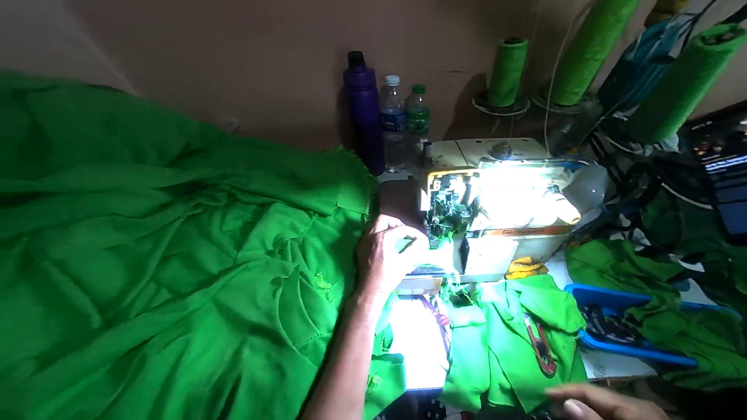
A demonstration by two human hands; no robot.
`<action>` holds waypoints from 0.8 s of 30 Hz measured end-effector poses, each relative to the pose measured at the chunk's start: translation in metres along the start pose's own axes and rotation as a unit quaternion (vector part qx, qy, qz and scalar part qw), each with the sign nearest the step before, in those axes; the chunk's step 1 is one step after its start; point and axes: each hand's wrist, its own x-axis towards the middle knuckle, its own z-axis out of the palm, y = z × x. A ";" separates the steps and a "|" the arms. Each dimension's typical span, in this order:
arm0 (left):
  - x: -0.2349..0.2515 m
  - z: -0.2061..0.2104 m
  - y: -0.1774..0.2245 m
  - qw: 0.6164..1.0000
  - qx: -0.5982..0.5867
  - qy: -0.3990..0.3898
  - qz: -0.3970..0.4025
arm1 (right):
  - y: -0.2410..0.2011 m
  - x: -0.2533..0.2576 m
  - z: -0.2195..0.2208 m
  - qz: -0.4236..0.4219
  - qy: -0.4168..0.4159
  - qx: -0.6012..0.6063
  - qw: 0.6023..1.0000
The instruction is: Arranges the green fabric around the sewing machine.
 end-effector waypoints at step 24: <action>-0.009 0.002 0.004 0.999 -0.013 0.031 0.008 | -0.052 0.142 0.120 -0.146 0.348 -0.126 0.917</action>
